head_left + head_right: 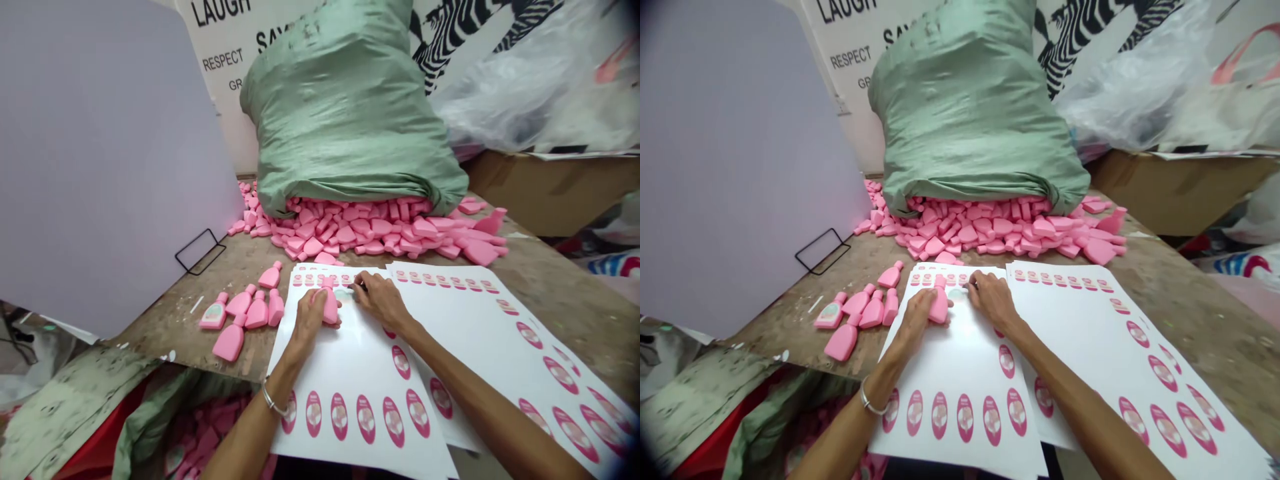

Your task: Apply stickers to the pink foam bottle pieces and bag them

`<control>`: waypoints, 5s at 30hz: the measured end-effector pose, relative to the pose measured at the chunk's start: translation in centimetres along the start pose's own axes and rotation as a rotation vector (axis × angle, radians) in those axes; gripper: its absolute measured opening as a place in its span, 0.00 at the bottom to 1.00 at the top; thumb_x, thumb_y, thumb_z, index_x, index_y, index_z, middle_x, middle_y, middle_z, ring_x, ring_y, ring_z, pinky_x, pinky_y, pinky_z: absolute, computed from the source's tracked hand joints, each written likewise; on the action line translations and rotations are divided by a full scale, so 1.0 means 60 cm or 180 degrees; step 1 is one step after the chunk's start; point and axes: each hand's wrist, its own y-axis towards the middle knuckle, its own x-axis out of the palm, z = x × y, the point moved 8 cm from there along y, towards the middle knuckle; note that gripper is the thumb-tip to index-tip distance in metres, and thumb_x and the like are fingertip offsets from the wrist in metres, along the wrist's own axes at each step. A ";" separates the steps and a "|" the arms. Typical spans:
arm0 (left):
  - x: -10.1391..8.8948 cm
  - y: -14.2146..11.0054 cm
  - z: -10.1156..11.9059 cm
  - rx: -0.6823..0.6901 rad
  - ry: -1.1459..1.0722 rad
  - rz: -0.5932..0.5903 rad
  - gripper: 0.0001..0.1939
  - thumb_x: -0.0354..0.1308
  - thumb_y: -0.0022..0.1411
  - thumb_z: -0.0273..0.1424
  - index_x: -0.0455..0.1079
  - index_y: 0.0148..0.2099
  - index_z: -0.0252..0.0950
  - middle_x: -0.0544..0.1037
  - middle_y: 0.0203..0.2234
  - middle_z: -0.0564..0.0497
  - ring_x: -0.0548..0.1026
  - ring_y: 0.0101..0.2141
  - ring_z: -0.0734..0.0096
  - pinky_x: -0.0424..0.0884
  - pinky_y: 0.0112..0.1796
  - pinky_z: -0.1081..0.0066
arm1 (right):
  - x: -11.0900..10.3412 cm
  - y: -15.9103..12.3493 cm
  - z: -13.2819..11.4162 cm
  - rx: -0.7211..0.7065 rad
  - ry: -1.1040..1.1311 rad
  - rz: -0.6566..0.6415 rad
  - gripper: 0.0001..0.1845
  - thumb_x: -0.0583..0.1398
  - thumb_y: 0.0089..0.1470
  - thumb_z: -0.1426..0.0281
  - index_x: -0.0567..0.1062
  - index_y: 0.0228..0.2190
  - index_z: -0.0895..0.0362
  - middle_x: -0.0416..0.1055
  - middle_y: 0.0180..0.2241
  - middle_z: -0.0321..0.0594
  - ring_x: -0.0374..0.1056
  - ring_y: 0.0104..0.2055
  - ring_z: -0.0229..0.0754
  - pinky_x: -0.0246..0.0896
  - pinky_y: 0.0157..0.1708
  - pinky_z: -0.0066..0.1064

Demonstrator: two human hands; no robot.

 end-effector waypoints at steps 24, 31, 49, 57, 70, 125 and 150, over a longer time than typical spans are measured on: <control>0.000 0.020 -0.023 -0.0110 0.0074 0.0059 0.19 0.53 0.59 0.46 0.63 0.40 0.35 0.70 0.23 0.55 0.74 0.21 0.73 0.74 0.23 0.73 | 0.023 -0.004 -0.003 -0.0324 -0.0057 -0.0092 0.10 0.52 0.58 0.66 0.68 0.29 0.55 0.71 0.29 0.41 0.62 0.36 0.46 0.48 0.36 0.35; 0.001 0.021 -0.026 -0.0108 0.0033 0.0004 0.18 0.53 0.59 0.46 0.63 0.41 0.35 0.69 0.23 0.55 0.73 0.20 0.73 0.74 0.24 0.71 | 0.027 0.002 -0.003 -0.0260 0.0033 -0.0084 0.10 0.57 0.54 0.61 0.68 0.28 0.55 0.72 0.29 0.39 0.63 0.34 0.44 0.50 0.36 0.34; 0.001 0.023 -0.027 -0.0212 -0.0201 0.0046 0.18 0.55 0.58 0.45 0.63 0.40 0.35 0.69 0.24 0.55 0.73 0.21 0.74 0.74 0.23 0.71 | 0.019 -0.002 -0.002 0.0004 0.0543 0.0142 0.14 0.60 0.51 0.57 0.68 0.26 0.55 0.71 0.27 0.39 0.65 0.32 0.44 0.55 0.37 0.37; -0.002 0.007 -0.018 -0.0173 -0.0824 0.0022 0.23 0.55 0.58 0.49 0.66 0.42 0.32 0.73 0.30 0.48 0.75 0.28 0.69 0.77 0.30 0.66 | -0.042 -0.013 -0.006 0.0721 0.2257 0.0250 0.21 0.60 0.48 0.50 0.73 0.28 0.56 0.70 0.23 0.36 0.64 0.25 0.38 0.61 0.25 0.30; 0.019 -0.049 0.039 -0.0195 -0.1473 -0.0359 0.26 0.47 0.64 0.49 0.70 0.46 0.31 0.78 0.35 0.43 0.77 0.26 0.67 0.77 0.30 0.61 | -0.096 -0.056 -0.114 0.0061 0.2155 0.0279 0.10 0.61 0.52 0.60 0.80 0.33 0.52 0.78 0.35 0.39 0.71 0.39 0.46 0.66 0.43 0.40; -0.141 -0.051 0.132 0.1522 0.3009 0.1021 0.26 0.53 0.60 0.33 0.59 0.60 0.35 0.62 0.58 0.39 0.58 0.59 0.53 0.56 0.57 0.51 | 0.003 0.161 0.012 0.0026 -0.0256 -0.0869 0.17 0.54 0.56 0.60 0.75 0.33 0.61 0.74 0.30 0.47 0.67 0.31 0.42 0.52 0.29 0.29; 0.077 0.032 -0.030 -0.0165 -0.0028 -0.0648 0.20 0.61 0.55 0.42 0.66 0.41 0.31 0.74 0.31 0.47 0.80 0.29 0.62 0.71 0.28 0.73 | -0.014 -0.031 0.061 -0.0223 -0.0037 -0.0006 0.08 0.53 0.58 0.67 0.70 0.31 0.56 0.72 0.28 0.41 0.63 0.35 0.44 0.53 0.39 0.35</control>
